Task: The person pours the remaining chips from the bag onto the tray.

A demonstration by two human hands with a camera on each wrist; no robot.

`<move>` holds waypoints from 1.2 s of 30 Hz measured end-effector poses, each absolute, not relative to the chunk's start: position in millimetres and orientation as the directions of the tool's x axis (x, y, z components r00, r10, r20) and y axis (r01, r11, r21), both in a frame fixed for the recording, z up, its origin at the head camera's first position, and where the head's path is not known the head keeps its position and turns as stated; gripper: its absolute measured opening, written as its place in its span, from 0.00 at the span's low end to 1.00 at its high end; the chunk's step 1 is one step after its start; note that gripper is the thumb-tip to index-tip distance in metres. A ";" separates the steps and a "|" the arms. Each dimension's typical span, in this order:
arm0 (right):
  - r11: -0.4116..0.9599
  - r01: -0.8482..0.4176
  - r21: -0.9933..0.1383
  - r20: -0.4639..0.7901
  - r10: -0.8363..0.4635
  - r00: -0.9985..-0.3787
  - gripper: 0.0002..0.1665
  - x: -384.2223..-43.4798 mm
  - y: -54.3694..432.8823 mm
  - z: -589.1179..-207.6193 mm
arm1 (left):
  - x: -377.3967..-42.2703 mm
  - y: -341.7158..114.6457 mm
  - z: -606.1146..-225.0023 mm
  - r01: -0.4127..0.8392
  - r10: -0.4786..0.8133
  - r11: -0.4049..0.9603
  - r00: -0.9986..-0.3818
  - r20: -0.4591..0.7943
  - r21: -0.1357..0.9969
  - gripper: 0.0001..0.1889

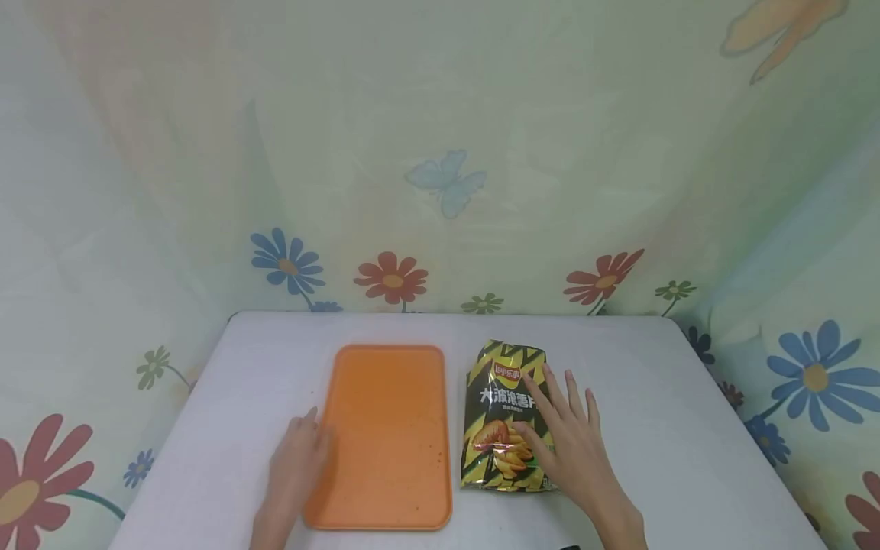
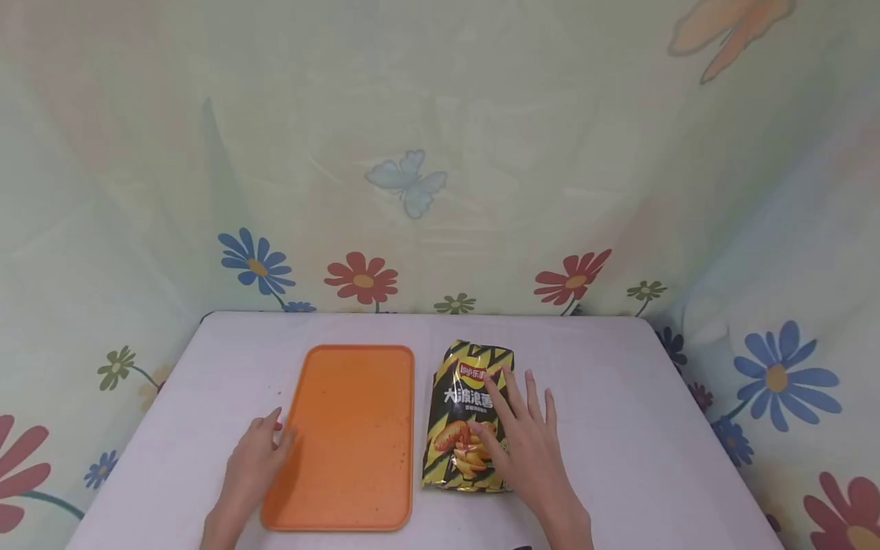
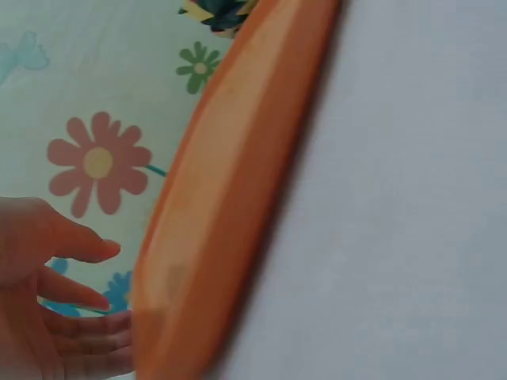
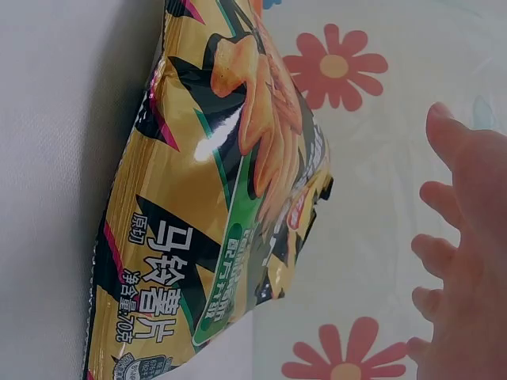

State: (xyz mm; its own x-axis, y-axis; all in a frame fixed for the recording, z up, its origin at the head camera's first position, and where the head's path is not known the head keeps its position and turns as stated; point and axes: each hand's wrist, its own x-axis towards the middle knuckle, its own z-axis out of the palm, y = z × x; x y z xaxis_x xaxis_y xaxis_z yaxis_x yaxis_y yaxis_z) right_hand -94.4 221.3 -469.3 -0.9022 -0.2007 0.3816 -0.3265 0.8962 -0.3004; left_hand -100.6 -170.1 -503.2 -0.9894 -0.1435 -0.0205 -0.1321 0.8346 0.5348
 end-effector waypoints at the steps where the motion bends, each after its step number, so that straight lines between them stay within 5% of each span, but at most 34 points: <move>1: 0.896 -0.327 -0.301 0.382 -0.201 -0.902 0.45 -94.1 221.3 -469.2 | -100.7 -169.6 -506.9 -0.144 -0.148 0.833 -0.988 -0.036 0.534 0.27; 10: 0.888 -0.351 -0.296 0.418 -0.210 -0.884 0.45 -92.1 222.1 -469.6 | -99.9 -162.6 -515.0 -0.220 -0.199 0.815 -0.975 -0.097 0.536 0.25; 22: 0.884 -0.352 -0.308 0.439 -0.196 -0.877 0.47 -91.7 225.2 -468.9 | -102.6 -165.8 -515.2 -0.112 -0.125 0.818 -0.992 -0.016 0.565 0.24; 30: 0.827 -0.095 -0.554 0.114 -0.038 -0.993 0.48 -85.3 228.7 -465.9 | -102.0 -167.0 -516.5 -0.165 -0.149 0.806 -0.986 -0.074 0.569 0.25; 36: 0.756 0.164 -0.633 -0.153 0.086 -0.985 0.57 -82.9 232.2 -477.0 | -101.6 -166.2 -518.1 -0.184 -0.160 0.803 -0.983 -0.092 0.566 0.27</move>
